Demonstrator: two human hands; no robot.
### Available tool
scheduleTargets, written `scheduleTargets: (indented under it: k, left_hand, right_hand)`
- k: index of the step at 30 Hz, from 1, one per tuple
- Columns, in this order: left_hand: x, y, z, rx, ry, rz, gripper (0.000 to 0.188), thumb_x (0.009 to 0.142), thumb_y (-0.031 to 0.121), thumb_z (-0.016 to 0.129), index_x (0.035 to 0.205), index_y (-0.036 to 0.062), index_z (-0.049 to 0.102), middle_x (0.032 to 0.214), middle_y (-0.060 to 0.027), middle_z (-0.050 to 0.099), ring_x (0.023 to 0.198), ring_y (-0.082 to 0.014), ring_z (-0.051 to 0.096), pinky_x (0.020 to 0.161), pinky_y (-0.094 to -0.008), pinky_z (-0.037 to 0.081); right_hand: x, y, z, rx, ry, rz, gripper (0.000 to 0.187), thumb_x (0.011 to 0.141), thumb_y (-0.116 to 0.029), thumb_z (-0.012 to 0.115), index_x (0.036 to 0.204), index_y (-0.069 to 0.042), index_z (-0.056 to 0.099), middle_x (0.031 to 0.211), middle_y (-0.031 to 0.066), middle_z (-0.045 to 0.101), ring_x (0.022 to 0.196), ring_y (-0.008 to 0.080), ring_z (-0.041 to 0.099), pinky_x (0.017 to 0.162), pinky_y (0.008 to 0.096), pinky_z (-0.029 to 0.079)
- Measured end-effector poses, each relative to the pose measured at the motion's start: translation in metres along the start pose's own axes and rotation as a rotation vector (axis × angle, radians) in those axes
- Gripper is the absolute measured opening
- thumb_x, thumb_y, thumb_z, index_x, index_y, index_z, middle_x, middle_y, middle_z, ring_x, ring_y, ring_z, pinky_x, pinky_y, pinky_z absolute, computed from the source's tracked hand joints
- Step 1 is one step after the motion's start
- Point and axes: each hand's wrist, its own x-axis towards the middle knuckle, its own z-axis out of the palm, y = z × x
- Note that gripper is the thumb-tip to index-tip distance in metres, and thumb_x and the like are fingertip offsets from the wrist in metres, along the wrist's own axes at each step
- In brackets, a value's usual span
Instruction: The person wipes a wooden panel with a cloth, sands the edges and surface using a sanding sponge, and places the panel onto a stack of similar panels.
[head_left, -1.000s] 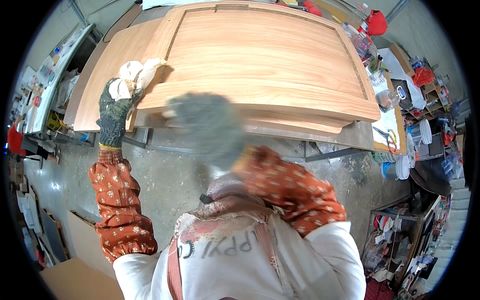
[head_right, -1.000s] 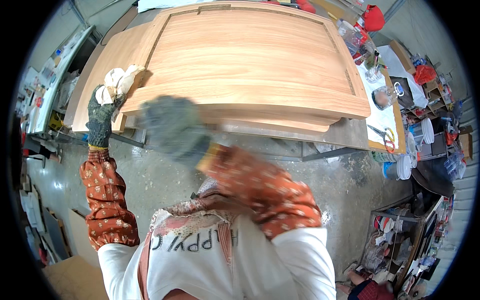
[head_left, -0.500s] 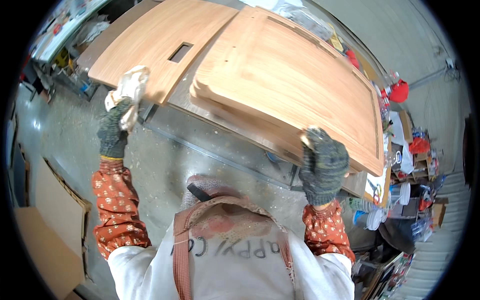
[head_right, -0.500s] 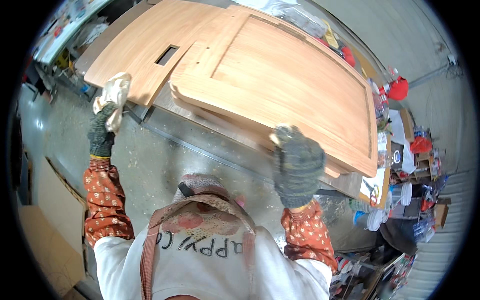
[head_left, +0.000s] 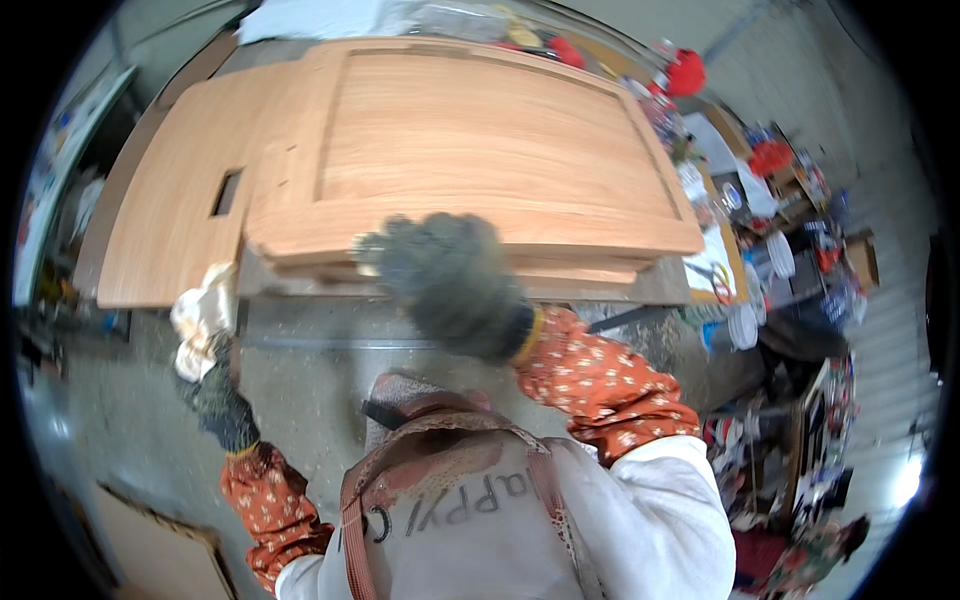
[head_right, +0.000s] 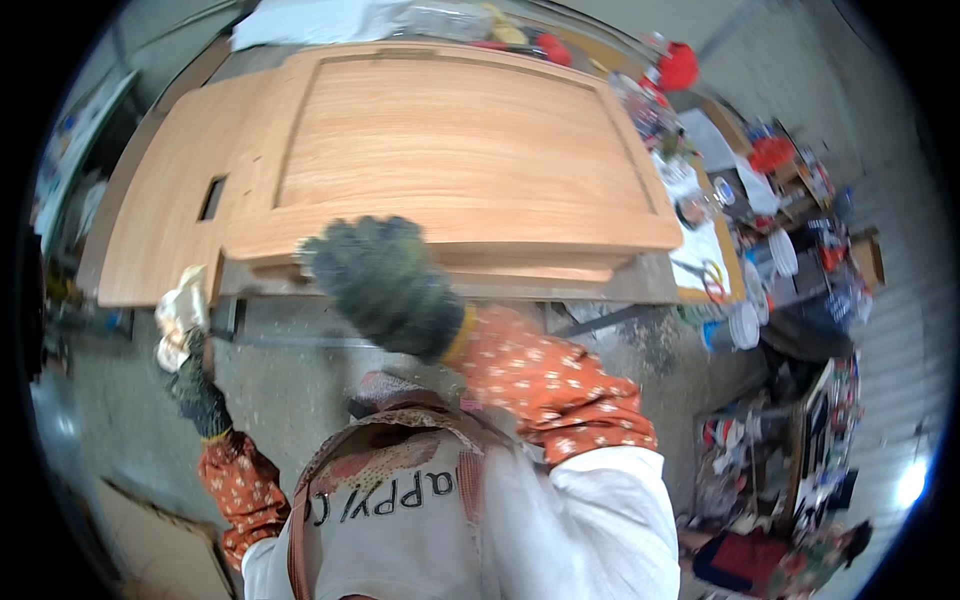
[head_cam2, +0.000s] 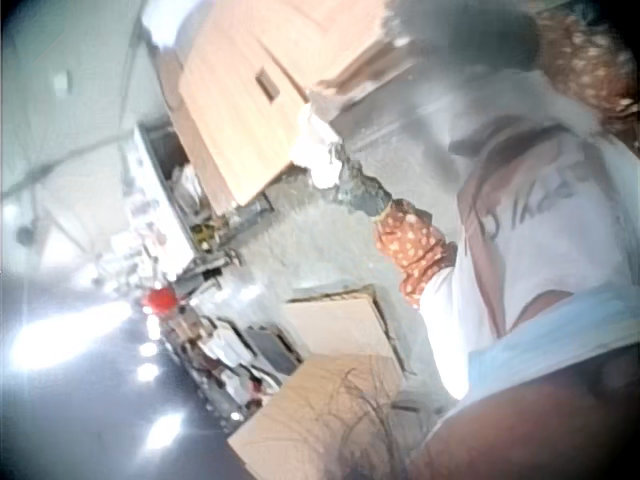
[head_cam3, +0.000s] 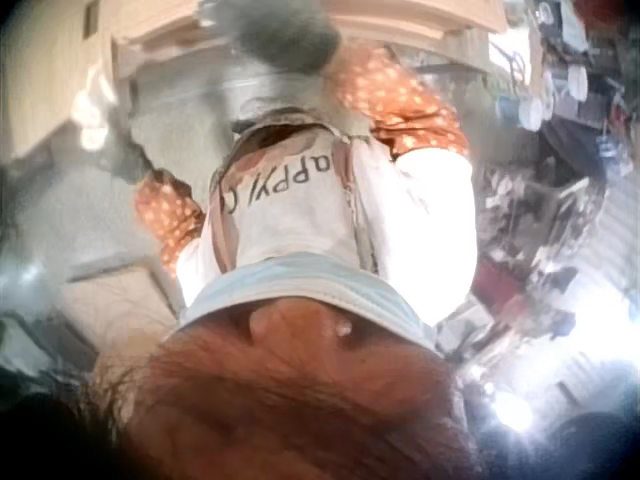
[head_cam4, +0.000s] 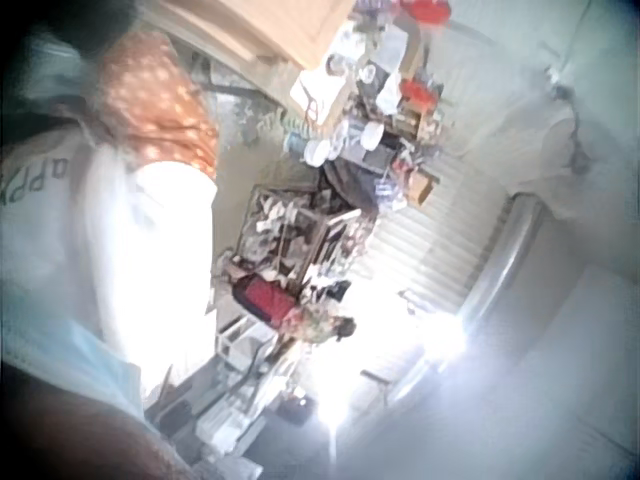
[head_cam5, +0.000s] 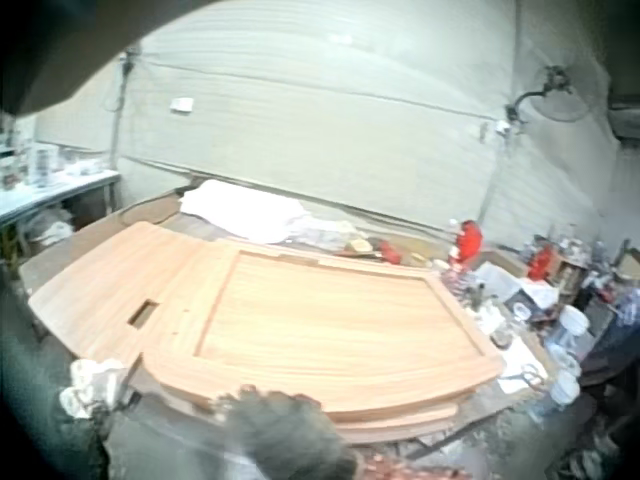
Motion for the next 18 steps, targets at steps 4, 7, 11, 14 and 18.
scheduleTargets:
  k: [4,7,11,14,18]
  left_hand:
    - [0.034,0.016,0.005,0.786,0.2,1.004,0.031,0.079,0.009,0.071,0.106,-0.0013,0.06,0.094,-0.0082,0.066,0.081,-0.0135,0.061,0.071,-0.027,0.05]
    - [-0.001,0.069,0.045,0.15,-0.382,0.632,0.038,0.078,0.013,0.069,0.11,-0.0035,0.056,0.103,-0.0124,0.062,0.088,-0.0233,0.062,0.081,-0.029,0.048]
    - [-0.08,0.154,0.15,0.341,-0.513,1.165,0.047,0.073,0.02,0.074,0.11,-0.0012,0.056,0.109,-0.0183,0.058,0.103,-0.0318,0.057,0.089,-0.0399,0.045]
    - [-0.131,0.177,0.204,0.211,-0.727,1.212,0.045,0.072,0.021,0.073,0.11,0.0039,0.057,0.115,-0.0179,0.059,0.101,-0.0327,0.059,0.088,-0.0423,0.046]
    - [-0.247,0.183,0.303,0.369,-0.626,1.453,0.038,0.08,0.027,0.059,0.113,0.0077,0.056,0.122,-0.0182,0.052,0.111,-0.0333,0.052,0.092,-0.0442,0.044]
  right_hand:
    - [-0.108,0.074,-0.039,-0.224,0.004,0.255,0.029,0.078,-0.019,0.065,0.106,-0.017,0.061,0.112,0.0041,0.063,0.103,0.0224,0.058,0.082,0.0377,0.045]
    - [-0.19,0.139,-0.086,-0.245,0.168,0.474,0.026,0.082,-0.015,0.062,0.108,-0.014,0.063,0.109,0.0053,0.064,0.098,0.0252,0.06,0.086,0.0386,0.045]
    - [-0.277,0.215,-0.102,-0.191,0.329,0.924,0.027,0.084,-0.015,0.063,0.109,-0.007,0.064,0.103,0.0118,0.066,0.088,0.0263,0.063,0.078,0.0356,0.048]
    - [-0.272,0.215,-0.1,-0.221,0.513,0.759,0.03,0.082,-0.014,0.067,0.111,-0.004,0.063,0.101,0.0131,0.067,0.088,0.0246,0.064,0.078,0.0341,0.048]
    - [-0.267,0.232,-0.085,0.122,0.614,0.847,0.031,0.083,-0.014,0.068,0.11,0.0,0.061,0.103,0.0128,0.065,0.091,0.0206,0.062,0.081,0.0315,0.048]
